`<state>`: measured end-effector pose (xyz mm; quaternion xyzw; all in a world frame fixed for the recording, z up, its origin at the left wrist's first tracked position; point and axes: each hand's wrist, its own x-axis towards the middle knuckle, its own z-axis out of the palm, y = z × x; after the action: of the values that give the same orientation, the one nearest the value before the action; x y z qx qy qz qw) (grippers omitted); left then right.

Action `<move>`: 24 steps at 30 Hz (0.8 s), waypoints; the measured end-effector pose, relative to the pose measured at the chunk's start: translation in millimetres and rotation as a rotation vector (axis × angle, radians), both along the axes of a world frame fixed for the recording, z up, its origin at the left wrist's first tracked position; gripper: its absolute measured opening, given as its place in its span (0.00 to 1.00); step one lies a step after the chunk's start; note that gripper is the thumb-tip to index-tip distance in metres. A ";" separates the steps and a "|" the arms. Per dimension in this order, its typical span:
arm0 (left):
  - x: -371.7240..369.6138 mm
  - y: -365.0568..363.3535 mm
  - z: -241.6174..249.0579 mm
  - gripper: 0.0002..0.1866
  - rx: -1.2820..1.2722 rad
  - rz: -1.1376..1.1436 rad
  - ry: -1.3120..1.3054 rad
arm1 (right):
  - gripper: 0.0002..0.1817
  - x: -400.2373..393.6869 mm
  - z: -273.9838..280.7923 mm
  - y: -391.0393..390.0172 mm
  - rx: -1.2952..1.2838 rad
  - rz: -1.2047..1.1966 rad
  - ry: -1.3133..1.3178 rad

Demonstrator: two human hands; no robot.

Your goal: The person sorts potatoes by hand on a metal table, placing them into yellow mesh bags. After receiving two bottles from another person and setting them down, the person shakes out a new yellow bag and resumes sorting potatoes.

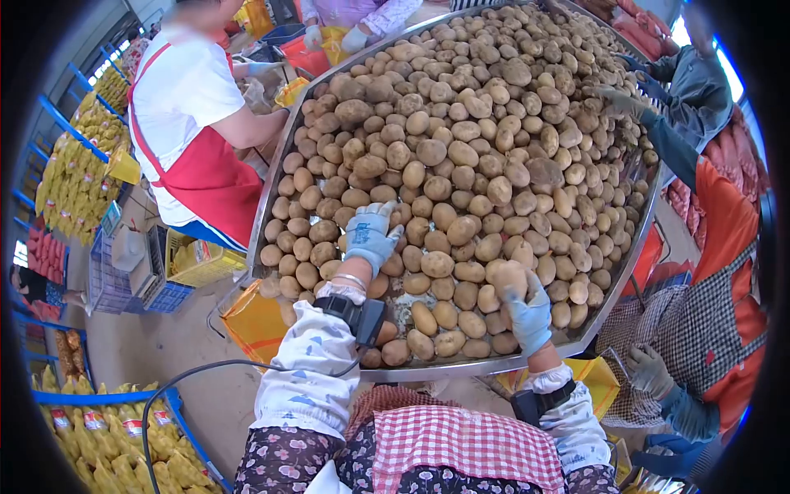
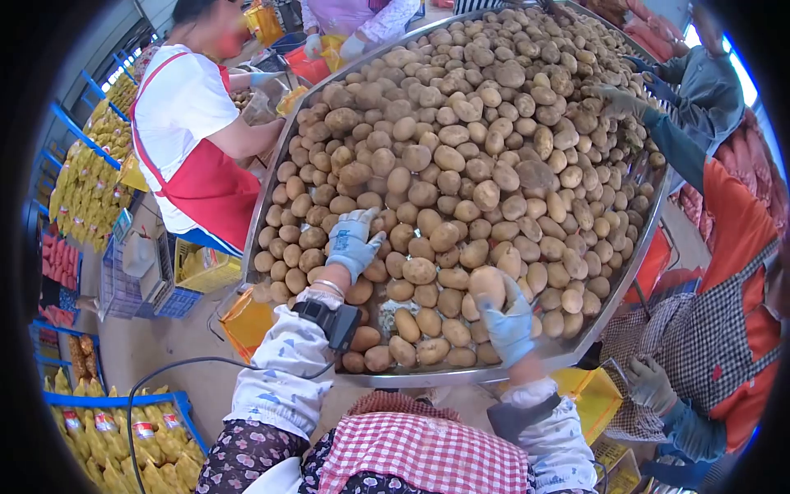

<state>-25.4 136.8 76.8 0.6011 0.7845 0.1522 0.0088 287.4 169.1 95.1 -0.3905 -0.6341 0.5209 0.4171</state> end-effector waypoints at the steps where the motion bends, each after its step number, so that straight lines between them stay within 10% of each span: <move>1: 2.3 -2.6 0.0 0.26 0.147 0.108 -0.332 | 0.33 3.3 9.5 1.8 -0.369 0.133 0.189; 4: 33.9 -4.4 1.8 0.22 0.402 0.180 -0.944 | 0.31 -13.0 27.1 -6.3 -0.950 0.300 0.769; 6: 63.4 -7.7 11.1 0.21 0.270 -0.271 -1.140 | 0.31 -32.0 12.0 -12.3 -1.037 0.427 0.919; 7: 63.8 -6.2 10.3 0.21 0.263 -0.281 -1.147 | 0.35 -41.3 -17.5 -13.8 -0.254 0.287 0.381; 11: 39.3 -34.5 3.3 0.32 0.130 -0.070 0.011 | 0.41 -51.8 6.1 -22.5 -0.089 0.337 0.226; 13: 19.0 -74.8 -19.4 0.41 -0.058 -0.089 0.036 | 0.32 -55.8 17.8 -6.5 -0.967 0.611 1.138; 17: 15.8 -99.4 -15.8 0.44 -0.168 -0.002 0.031 | 0.35 -52.5 -3.7 -5.9 -0.625 0.295 0.689; 24: 7.1 -83.8 -23.0 0.42 -0.123 0.064 0.052 | 0.35 -43.1 17.9 -6.3 -0.722 0.088 0.803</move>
<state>-18.3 52.9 53.8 0.5778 0.8111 0.0882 0.0203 244.3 162.8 113.0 -0.2524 -0.2215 0.8309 0.4437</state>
